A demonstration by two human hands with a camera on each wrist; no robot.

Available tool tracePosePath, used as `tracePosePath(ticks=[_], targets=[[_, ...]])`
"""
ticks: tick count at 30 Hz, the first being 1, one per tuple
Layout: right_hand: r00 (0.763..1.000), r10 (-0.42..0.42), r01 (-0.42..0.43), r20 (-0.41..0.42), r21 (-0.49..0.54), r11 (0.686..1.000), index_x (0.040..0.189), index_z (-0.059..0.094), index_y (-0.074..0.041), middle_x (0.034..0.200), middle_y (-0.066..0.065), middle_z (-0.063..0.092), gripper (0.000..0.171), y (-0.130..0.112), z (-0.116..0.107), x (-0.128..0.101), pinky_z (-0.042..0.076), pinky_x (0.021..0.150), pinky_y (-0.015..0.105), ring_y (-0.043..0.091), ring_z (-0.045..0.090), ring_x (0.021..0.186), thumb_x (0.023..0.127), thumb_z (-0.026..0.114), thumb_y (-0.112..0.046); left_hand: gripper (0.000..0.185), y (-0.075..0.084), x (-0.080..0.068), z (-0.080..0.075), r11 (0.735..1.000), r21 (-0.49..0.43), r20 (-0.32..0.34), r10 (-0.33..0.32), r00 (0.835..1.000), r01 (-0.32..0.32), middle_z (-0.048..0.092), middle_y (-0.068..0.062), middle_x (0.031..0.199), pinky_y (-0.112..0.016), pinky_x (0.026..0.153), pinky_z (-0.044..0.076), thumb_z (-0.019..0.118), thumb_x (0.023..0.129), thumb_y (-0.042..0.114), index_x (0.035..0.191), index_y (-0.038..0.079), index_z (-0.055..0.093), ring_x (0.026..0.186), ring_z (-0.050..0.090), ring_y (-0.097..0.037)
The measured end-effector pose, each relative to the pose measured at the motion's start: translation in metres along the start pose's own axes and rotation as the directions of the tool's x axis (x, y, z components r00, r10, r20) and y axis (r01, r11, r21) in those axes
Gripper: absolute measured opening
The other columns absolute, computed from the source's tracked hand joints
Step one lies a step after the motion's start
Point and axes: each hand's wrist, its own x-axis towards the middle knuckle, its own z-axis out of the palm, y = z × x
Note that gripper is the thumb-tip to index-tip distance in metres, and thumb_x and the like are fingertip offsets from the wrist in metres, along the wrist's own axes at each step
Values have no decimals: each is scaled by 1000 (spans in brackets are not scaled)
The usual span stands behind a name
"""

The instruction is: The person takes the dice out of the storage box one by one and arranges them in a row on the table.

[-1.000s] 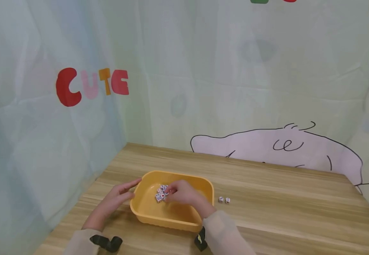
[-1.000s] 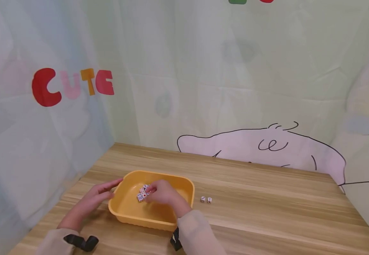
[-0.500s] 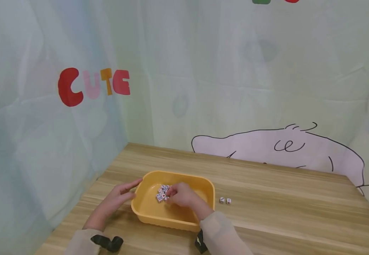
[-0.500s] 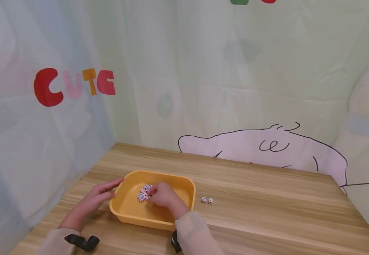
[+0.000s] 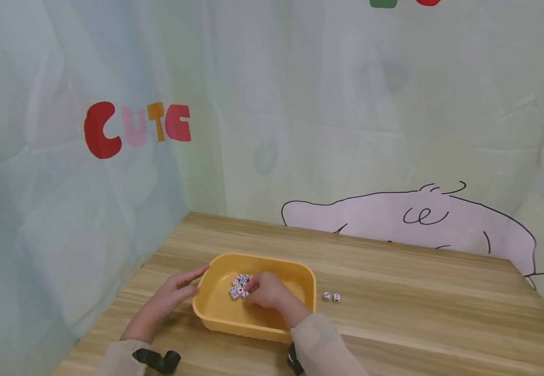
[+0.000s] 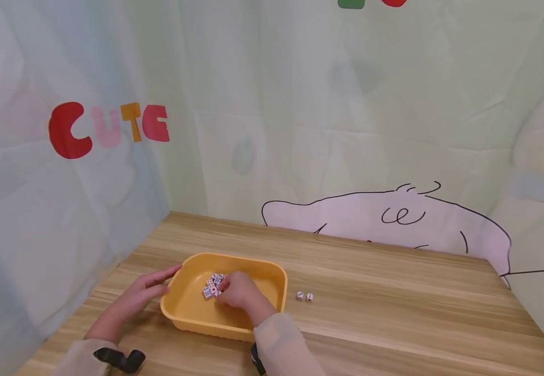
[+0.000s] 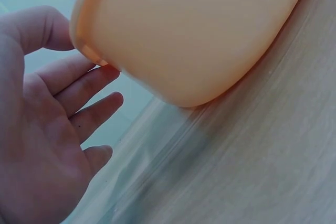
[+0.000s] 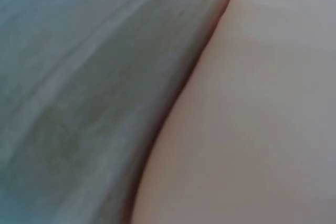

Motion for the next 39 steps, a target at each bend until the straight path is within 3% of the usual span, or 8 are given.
tracePosePath(ticks=[9,16,18,24,26,39], targets=[[1000,3,-5,-26,-98,995,80,67,-5,72,-3,55,16,3,4,3,39,60,22,10,46,66,75,80,-12,55,1,0,1,1000,19,-12,1,1000,-1,39,-23,146,-13,94,36,55,90,9,141,-6,42,114,40,14],[1000,-16,13,-23,-120,993,80,67,-6,72,-3,57,14,3,3,3,39,60,22,11,47,66,76,79,-12,54,0,1,0,999,33,-9,-4,1000,5,40,-22,147,-14,94,38,55,91,10,141,-5,42,132,38,-32],[999,-33,31,-19,-111,993,81,67,-5,73,-2,58,13,2,2,2,40,61,22,11,47,67,76,78,-11,55,0,1,-1,999,32,-6,-7,1000,7,40,-22,147,-14,94,39,55,91,10,141,-5,42,133,36,-36],[996,-88,88,-18,-18,996,86,70,-1,72,-2,58,13,2,-2,1,41,56,20,9,48,64,76,75,-8,54,-2,1,-1,1000,31,-14,5,1000,-4,41,-22,146,-14,94,38,56,90,10,141,-4,43,119,42,6],[993,-111,111,-26,-3,994,87,70,1,72,-2,57,13,1,-6,0,41,55,19,8,48,64,77,74,-6,54,-2,1,0,999,28,-17,14,1000,-14,41,-22,146,-14,94,38,56,90,9,140,-5,44,114,41,14],[982,-186,186,-29,-5,983,93,70,1,71,-3,55,15,-3,-40,-13,39,55,19,9,48,65,81,72,-8,54,-3,1,1,1000,10,-20,24,1000,-24,40,-25,145,-13,93,37,55,89,6,139,-8,43,112,42,16]])
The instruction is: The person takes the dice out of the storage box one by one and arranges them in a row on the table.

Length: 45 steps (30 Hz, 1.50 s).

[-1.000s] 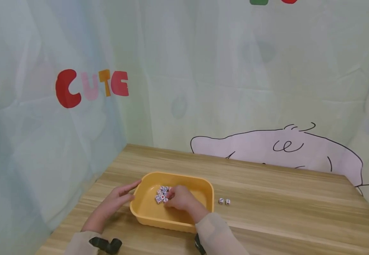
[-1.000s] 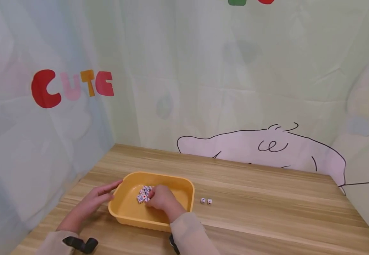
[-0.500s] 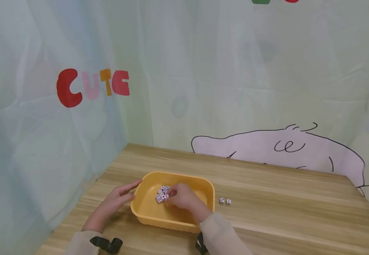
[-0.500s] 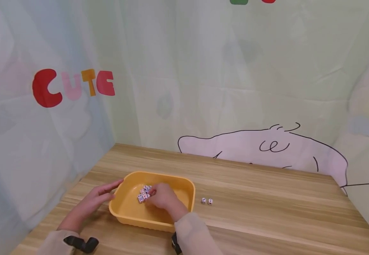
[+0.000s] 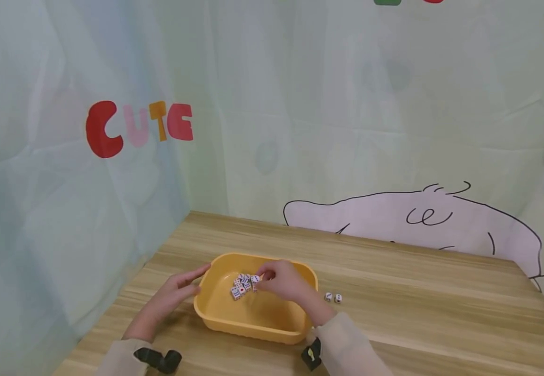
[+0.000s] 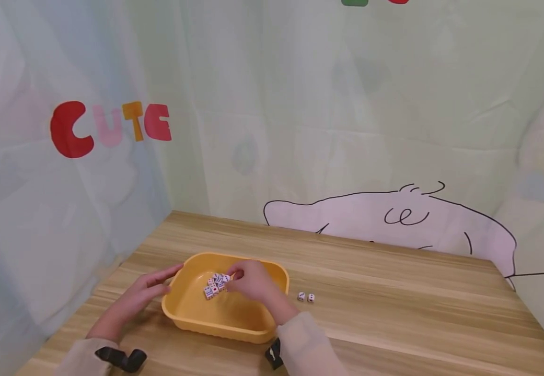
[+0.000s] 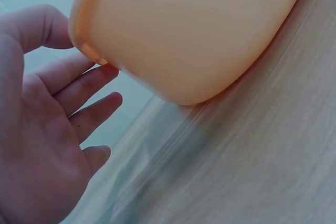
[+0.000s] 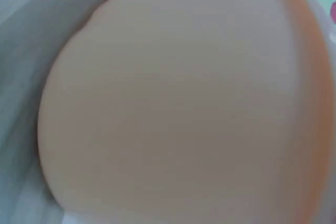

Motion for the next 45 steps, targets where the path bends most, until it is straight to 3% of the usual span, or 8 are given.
tracePosePath(ticks=[8,15,20,25,31,34,40,45], targets=[[1000,14,-14,-25,22,1000,96,70,-3,75,-2,56,17,6,-24,-18,41,56,21,11,49,69,83,72,-13,54,1,1,-2,999,31,-7,-8,1000,9,42,-23,145,-15,94,37,56,89,8,139,-5,45,121,43,2],[997,40,-40,-67,6,999,97,69,-3,76,-1,57,17,20,-51,-38,42,55,21,13,50,69,84,71,-13,53,1,2,0,999,44,-2,13,1000,-13,42,-24,144,-15,95,36,56,89,8,139,-6,45,113,40,15],[995,45,-47,-86,-22,999,97,69,-2,76,0,57,17,30,-70,-53,43,54,21,13,50,69,84,71,-13,53,2,3,1,999,37,6,8,1000,-9,41,-23,145,-15,96,37,56,90,9,140,-5,44,116,41,12],[995,49,-52,-87,-38,998,98,69,-1,76,1,58,19,42,-84,-67,43,54,21,14,50,68,85,71,-14,53,3,2,2,1000,32,5,-2,1000,2,41,-23,145,-14,95,37,56,90,9,140,-5,44,122,42,2],[993,46,-52,-107,-50,997,99,68,1,76,0,59,21,60,-95,-83,44,55,21,11,50,67,84,71,-13,53,2,2,1,998,61,-7,-6,1000,7,42,-21,145,-26,101,39,55,90,9,140,-4,44,132,39,-31],[991,64,-69,-114,-34,997,98,68,2,75,1,59,21,67,-99,-90,43,55,21,11,50,66,84,71,-13,53,2,2,0,999,51,-5,-13,1000,13,42,-21,146,-24,100,39,55,90,9,141,-4,44,133,35,-38],[985,118,-123,-127,-32,992,97,68,3,76,1,59,20,81,-103,-100,43,56,20,11,50,69,83,70,-10,54,0,1,-2,999,36,-3,-22,1000,22,41,-21,146,-16,95,38,56,90,10,141,-4,44,130,41,-22],[980,125,-133,-152,-50,990,96,68,5,75,1,59,19,93,-104,-104,43,57,20,10,50,69,81,71,-7,54,-2,0,-2,999,16,6,-34,999,34,39,-23,146,-13,93,38,56,90,10,140,-5,43,123,44,0]])
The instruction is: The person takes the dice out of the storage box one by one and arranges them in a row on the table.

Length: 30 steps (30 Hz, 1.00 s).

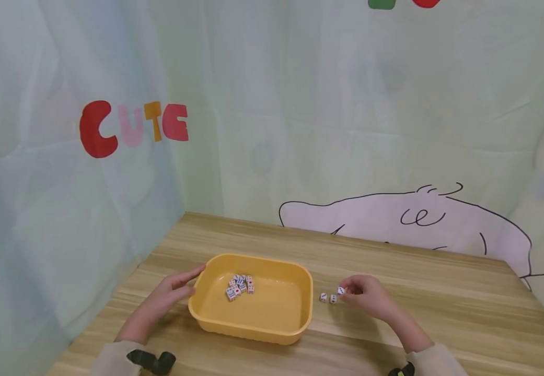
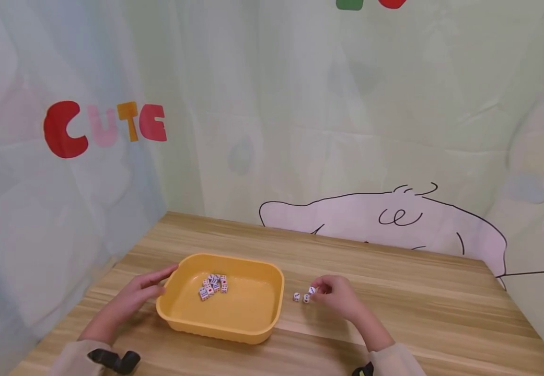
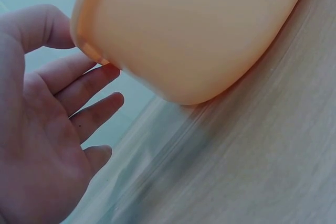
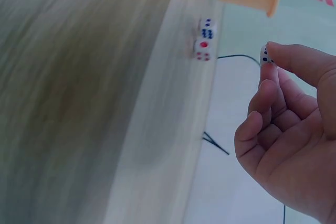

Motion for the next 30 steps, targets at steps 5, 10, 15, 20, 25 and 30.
tracePosePath(ticks=[5,10,15,20,25,30], targets=[[1000,16,-16,5,9,1000,95,68,7,75,2,59,19,7,0,-2,43,58,21,12,50,69,80,70,-5,55,0,-1,0,1000,-14,9,-14,1000,14,38,-24,147,-12,92,38,56,90,11,141,-6,42,112,41,17],[999,20,-20,29,-6,1000,93,68,5,74,1,58,16,15,0,-3,41,57,20,10,49,68,81,68,-5,55,0,0,0,1000,-25,18,-11,1000,11,37,-23,147,-13,92,39,56,91,10,142,-5,41,114,42,13],[998,25,-26,66,17,1000,93,66,5,74,1,58,15,20,0,-3,41,56,21,10,48,66,81,67,-5,55,2,0,0,999,-38,23,12,1000,-11,37,-24,147,-13,92,39,55,91,10,141,-6,41,114,42,13],[996,38,-39,78,11,999,92,66,4,75,1,57,15,23,0,-3,40,56,21,12,48,67,80,68,-5,54,4,-1,2,999,-46,20,30,999,-29,38,-24,146,-13,92,39,55,90,8,141,-7,42,113,41,16],[996,40,-40,84,-6,999,89,66,2,74,0,56,12,26,1,-1,40,56,21,11,48,67,80,68,-5,54,3,-1,2,999,-30,15,22,1000,-21,38,-24,146,-13,93,38,55,90,9,141,-6,42,114,41,15],[995,36,-34,98,-21,999,87,67,0,73,-2,56,10,28,4,2,40,55,21,11,48,66,81,69,-7,55,3,-1,1,999,-33,15,-14,1000,14,38,-21,148,-13,92,39,56,90,10,142,-4,42,118,42,9]])
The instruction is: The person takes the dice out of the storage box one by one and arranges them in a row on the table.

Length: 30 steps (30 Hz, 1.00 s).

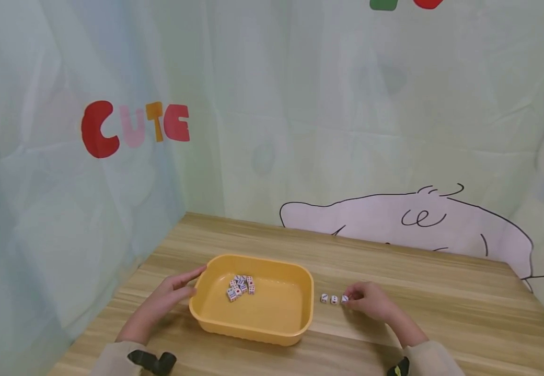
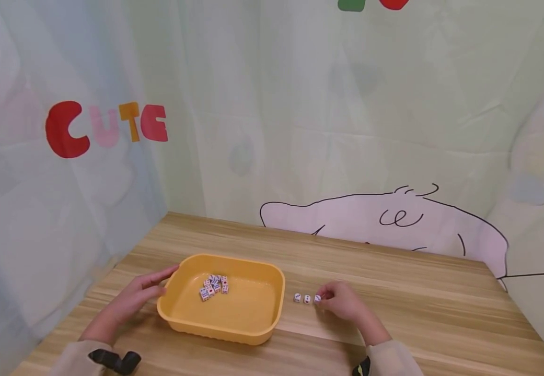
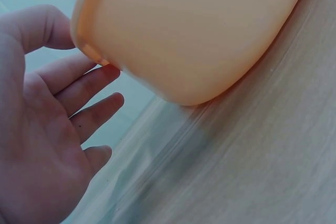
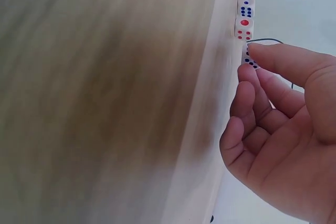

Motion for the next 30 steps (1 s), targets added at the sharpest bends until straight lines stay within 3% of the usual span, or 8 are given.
tracePosePath(ticks=[7,10,14,21,30], targets=[[1000,-18,19,22,-8,1000,84,66,1,72,-2,57,8,0,2,0,40,55,21,9,48,64,81,70,-5,55,-1,0,-1,999,17,13,36,999,-36,38,-23,147,-14,94,38,55,91,10,141,-5,41,127,42,-6],[999,-15,16,32,-16,1000,85,66,1,74,-2,57,8,0,2,0,40,55,21,9,48,65,82,70,-6,55,0,0,-1,1000,13,7,14,1000,-14,37,-22,148,-14,93,39,55,91,10,142,-5,41,129,41,-13],[999,-19,20,38,-27,999,85,66,1,74,-3,57,8,0,1,0,40,56,21,9,48,66,82,70,-6,56,1,0,0,1000,1,-1,-18,1000,18,37,-21,148,-14,91,41,56,90,10,142,-3,41,128,43,-13],[999,-24,25,43,-23,999,87,66,2,73,-2,58,11,0,0,1,41,56,21,9,49,65,80,71,-5,54,1,0,-1,999,23,6,29,1000,-30,38,-23,147,-14,93,38,54,91,9,141,-5,41,134,32,-41],[999,-1,-2,-33,-75,997,102,66,6,79,2,58,23,-28,-13,5,43,60,25,15,50,72,82,66,-6,54,-1,1,-1,999,16,4,30,1000,-30,39,-23,147,-14,92,39,55,90,9,141,-4,42,133,34,-41]])
